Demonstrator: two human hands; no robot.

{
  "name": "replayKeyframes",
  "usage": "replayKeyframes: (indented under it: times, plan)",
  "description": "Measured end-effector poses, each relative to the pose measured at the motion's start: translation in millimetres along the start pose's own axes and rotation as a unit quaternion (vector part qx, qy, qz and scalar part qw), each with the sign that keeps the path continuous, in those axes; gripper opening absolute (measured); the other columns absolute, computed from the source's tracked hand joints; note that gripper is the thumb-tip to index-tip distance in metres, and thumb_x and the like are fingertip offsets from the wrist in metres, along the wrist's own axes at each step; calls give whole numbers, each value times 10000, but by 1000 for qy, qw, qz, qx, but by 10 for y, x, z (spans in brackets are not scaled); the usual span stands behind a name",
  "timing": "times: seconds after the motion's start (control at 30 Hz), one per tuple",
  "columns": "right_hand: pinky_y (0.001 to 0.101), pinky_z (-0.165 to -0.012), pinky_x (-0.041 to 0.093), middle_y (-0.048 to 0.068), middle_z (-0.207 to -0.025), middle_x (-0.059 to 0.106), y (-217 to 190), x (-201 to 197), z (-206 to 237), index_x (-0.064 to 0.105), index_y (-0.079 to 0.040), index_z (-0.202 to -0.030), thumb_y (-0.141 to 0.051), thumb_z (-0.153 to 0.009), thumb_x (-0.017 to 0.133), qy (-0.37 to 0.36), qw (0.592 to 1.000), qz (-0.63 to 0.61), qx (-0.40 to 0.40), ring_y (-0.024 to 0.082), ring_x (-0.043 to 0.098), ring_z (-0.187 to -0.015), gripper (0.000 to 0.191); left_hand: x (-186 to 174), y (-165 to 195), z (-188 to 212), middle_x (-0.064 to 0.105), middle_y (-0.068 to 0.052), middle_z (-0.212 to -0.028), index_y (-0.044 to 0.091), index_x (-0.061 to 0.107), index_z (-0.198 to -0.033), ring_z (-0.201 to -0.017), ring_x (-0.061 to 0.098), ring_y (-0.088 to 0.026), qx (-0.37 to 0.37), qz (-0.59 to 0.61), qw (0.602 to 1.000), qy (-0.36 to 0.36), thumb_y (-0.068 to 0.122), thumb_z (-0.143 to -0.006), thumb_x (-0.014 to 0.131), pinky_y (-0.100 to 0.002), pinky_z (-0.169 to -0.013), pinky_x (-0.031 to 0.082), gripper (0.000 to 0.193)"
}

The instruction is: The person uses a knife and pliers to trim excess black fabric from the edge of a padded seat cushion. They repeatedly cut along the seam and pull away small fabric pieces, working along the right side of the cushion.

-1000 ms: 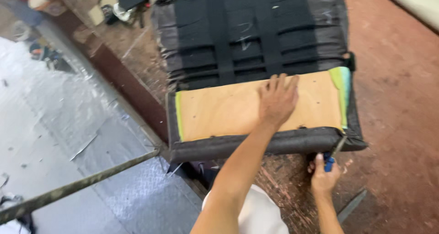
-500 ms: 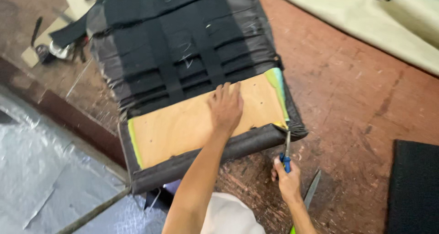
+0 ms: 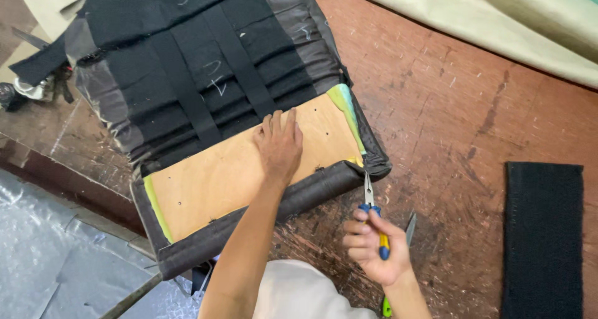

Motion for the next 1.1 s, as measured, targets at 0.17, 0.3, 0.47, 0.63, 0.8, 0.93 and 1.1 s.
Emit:
replayKeyframes:
  times: [0.17, 0.3, 0.47, 0.63, 0.8, 0.93, 1.1]
  plan:
    - [374, -576, 464, 79, -731, 628, 122, -73, 178, 611, -84, -1015, -262, -956, 674, 34, 999, -6, 38, 213, 615, -643, 197, -59, 47, 12, 593, -128, -1324, 113, 641, -1350, -1251, 515, -322, 16, 10, 1000, 12, 230, -958, 662, -505, -1040, 383, 410]
    - [420, -651, 512, 115, -730, 684, -277, -393, 261, 631, -92, -1029, -316, -940, 681, 249, 819, 513, -60, 263, 688, -687, 246, -86, 84, 65, 590, -135, -1326, 110, 635, -1352, -1257, 516, -323, 26, 6, 1000, 16, 221, -942, 669, -502, -1043, 383, 426]
    - [473, -676, 497, 169, -781, 660, -508, -438, 55, 641, -35, -990, -279, -875, 740, 283, 771, 507, -262, 349, 647, -737, 287, -45, 53, 61, 595, -127, -1321, 117, 640, -1346, -1252, 516, -316, 20, -2, 1000, 2, 216, -932, 677, -498, -1040, 384, 427]
    - [389, -613, 445, 66, -704, 551, -412, -363, -693, 612, -24, -913, -253, -938, 745, 228, 846, 367, -312, 219, 497, -648, 266, -24, 27, 34, 598, -127, -1331, 116, 640, -1350, -1248, 518, -314, 15, 5, 1000, -3, 219, -935, 674, -490, -1029, 381, 429]
    - [285, -540, 391, -5, -716, 515, -311, -279, -466, 598, -38, -955, -184, -926, 733, 98, 946, 187, -244, 116, 465, -620, 200, 35, 5, -1, 604, -123, -1320, 126, 646, -1342, -1235, 520, -310, 5, 1, 1000, -13, 232, -940, 660, -501, -1026, 378, 415]
    - [235, -714, 490, 58, -876, 639, -325, -553, 739, 594, 2, -1107, -70, -911, 692, 152, 875, 212, -407, 114, 607, -791, 231, 44, 18, 25, 597, -128, -1308, 131, 643, -1334, -1245, 513, -313, 11, -23, 1000, -5, 243, -928, 653, -503, -1042, 378, 421]
    - [379, -802, 571, 119, -960, 712, 335, -939, 278, 636, -12, -1216, -39, -917, 620, 101, 973, 191, -85, 233, 716, -872, 301, 68, 20, 24, 582, -128, -1328, 121, 632, -1354, -1251, 503, -322, 9, -8, 1000, -14, 238, -940, 659, -503, -1025, 374, 431]
Point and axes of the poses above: each hand's wrist, its own z-axis away from the middle knuckle, its own x-axis out of the palm, y = z × x, the point moved 10 cm from there along -z, towards the middle knuckle
